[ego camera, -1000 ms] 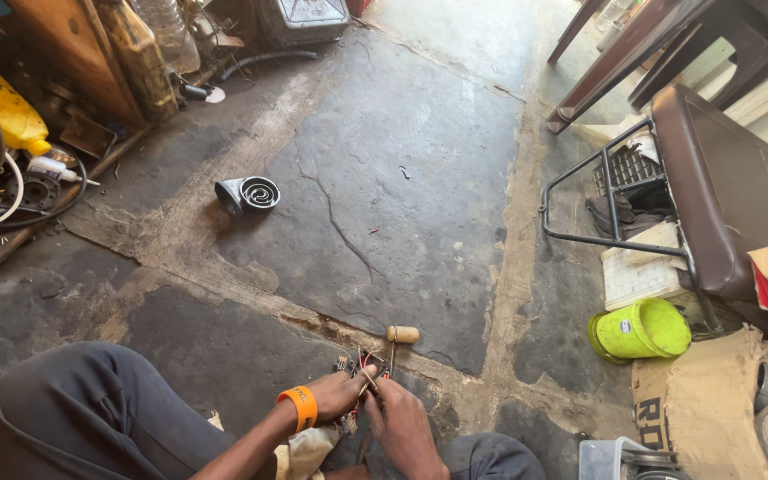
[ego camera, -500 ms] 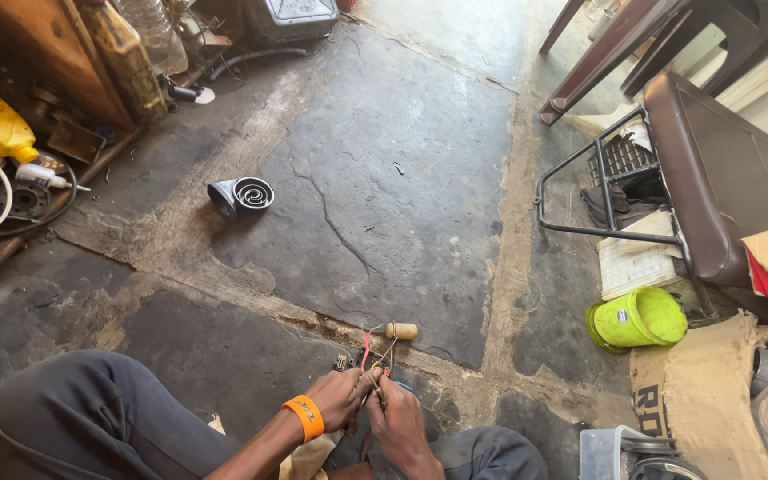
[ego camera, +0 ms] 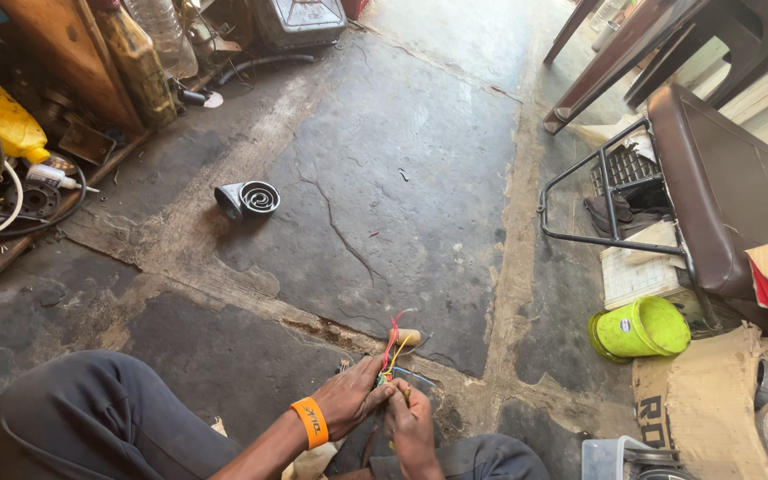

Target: The person sits on the workshop floor repairing a small electrical component with multicolored wires. They hold the component, use a screwdriver on its terminals, and reposition and adjust the wires and parts while working on it.

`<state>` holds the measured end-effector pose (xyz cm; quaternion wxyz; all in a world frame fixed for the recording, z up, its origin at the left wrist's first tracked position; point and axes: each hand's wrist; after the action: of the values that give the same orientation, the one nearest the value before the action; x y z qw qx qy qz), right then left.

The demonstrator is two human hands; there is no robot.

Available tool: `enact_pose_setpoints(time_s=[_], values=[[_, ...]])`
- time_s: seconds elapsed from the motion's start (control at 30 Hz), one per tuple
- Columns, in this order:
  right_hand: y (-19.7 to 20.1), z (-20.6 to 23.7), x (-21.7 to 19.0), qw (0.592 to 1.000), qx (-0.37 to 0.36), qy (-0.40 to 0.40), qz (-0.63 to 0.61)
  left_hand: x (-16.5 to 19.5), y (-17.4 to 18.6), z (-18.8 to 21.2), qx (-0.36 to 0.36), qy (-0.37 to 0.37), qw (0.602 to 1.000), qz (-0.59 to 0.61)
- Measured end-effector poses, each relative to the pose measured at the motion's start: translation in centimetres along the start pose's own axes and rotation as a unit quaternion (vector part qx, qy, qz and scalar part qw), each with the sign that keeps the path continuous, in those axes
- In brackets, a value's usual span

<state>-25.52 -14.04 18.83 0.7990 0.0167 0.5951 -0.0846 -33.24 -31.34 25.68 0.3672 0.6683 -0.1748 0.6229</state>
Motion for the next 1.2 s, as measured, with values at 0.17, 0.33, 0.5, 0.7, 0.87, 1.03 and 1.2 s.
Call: enact_pose_setpoints(time_s=[0.17,0.33,0.5,0.7,0.87,1.03,1.2], values=[[0.8,0.1,-0.4,0.995,-0.038,-0.041,-0.087,0.0,0.6,-0.8,-0.025,-0.089,0.994,0.054],[0.6,0.3,-0.5,0.984,-0.072,-0.063,-0.148,1.3,2.4,-0.8,-0.113,-0.027,0.963,0.245],[0.1,0.8,-0.9,0.976,-0.100,-0.073,-0.181,1.8,3.5,-0.4,-0.149,-0.088,0.900,0.400],[-0.9,0.0,-2.9,0.998,-0.043,-0.006,0.037,-0.6,1.7,-1.7,-0.034,0.081,0.940,0.329],[-1.7,1.2,-5.7,0.879,0.021,0.165,0.446,-2.9,0.4,-2.3,0.028,0.230,0.967,0.108],[-2.7,2.0,-7.6,0.837,0.021,0.160,0.523,-5.3,-0.1,-2.7,0.008,0.272,0.962,0.005],[-3.3,2.1,-7.7,0.823,-0.025,0.189,0.535,-6.5,0.0,-2.2,-0.030,0.329,0.943,0.029]])
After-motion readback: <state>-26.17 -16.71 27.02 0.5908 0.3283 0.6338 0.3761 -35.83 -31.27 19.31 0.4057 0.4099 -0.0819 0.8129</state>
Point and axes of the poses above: each hand's wrist, its own z-axis away from the middle knuckle, its own y-axis out of the back of the hand, x = y × z, and after that the axes turned 12 degrees about z, right-handed
